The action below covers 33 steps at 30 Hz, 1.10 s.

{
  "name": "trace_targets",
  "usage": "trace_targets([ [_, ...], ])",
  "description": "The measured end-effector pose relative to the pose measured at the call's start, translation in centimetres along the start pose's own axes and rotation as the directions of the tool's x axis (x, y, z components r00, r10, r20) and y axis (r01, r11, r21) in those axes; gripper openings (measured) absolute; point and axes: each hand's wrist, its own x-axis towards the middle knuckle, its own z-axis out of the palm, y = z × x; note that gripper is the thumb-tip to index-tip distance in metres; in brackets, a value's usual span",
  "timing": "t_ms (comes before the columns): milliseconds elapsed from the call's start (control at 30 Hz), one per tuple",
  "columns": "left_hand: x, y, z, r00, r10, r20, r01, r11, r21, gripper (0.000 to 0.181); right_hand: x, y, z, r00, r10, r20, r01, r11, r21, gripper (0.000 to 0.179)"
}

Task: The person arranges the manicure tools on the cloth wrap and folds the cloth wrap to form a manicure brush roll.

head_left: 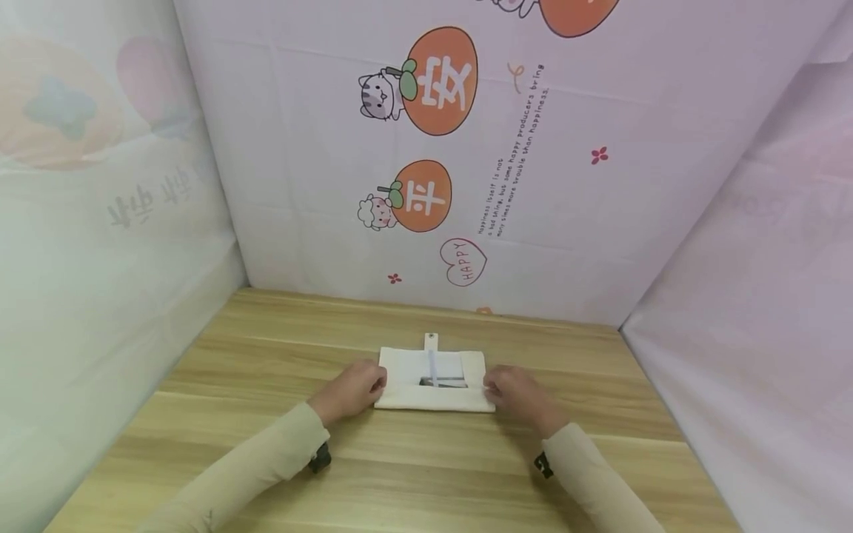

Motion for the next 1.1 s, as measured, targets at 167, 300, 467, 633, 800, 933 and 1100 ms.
trace_targets([
  [167,-0.4,0.6,-0.1,0.998,0.058,0.011,-0.058,0.997,0.057,0.012,-0.3,-0.3,0.4,0.992,-0.119,-0.037,0.115,0.989,-0.094,0.028],
  [300,-1.1,0.8,-0.5,0.994,0.067,0.091,-0.074,0.994,0.076,0.013,-1.0,-1.0,0.1,0.995,-0.101,0.016,0.102,0.992,-0.081,0.021],
  [467,-1.7,1.3,-1.1,0.986,0.085,0.143,-0.103,0.986,0.128,0.014,-1.4,-1.9,-0.6,0.994,-0.030,0.107,0.042,0.994,-0.106,0.022],
  [633,-1.8,1.4,-1.5,0.984,0.093,0.151,-0.113,0.985,0.134,0.011,-1.0,-1.9,-0.9,0.990,-0.042,0.138,0.060,0.990,-0.130,0.022],
  [800,-1.3,0.4,-1.4,0.980,0.098,0.174,-0.114,0.990,0.081,0.007,-0.6,-1.0,-1.2,0.982,-0.087,0.167,0.104,0.990,-0.093,0.011],
  [933,-0.7,-0.8,-1.7,0.975,0.104,0.196,-0.101,0.995,-0.025,0.009,-0.3,-0.1,-1.6,0.980,-0.080,0.181,0.084,0.996,-0.018,0.014],
  [1100,0.0,-2.4,-2.4,0.972,0.077,0.224,-0.027,0.976,-0.215,0.019,0.3,1.2,-1.9,0.985,0.005,0.174,-0.027,0.991,0.127,0.017],
])
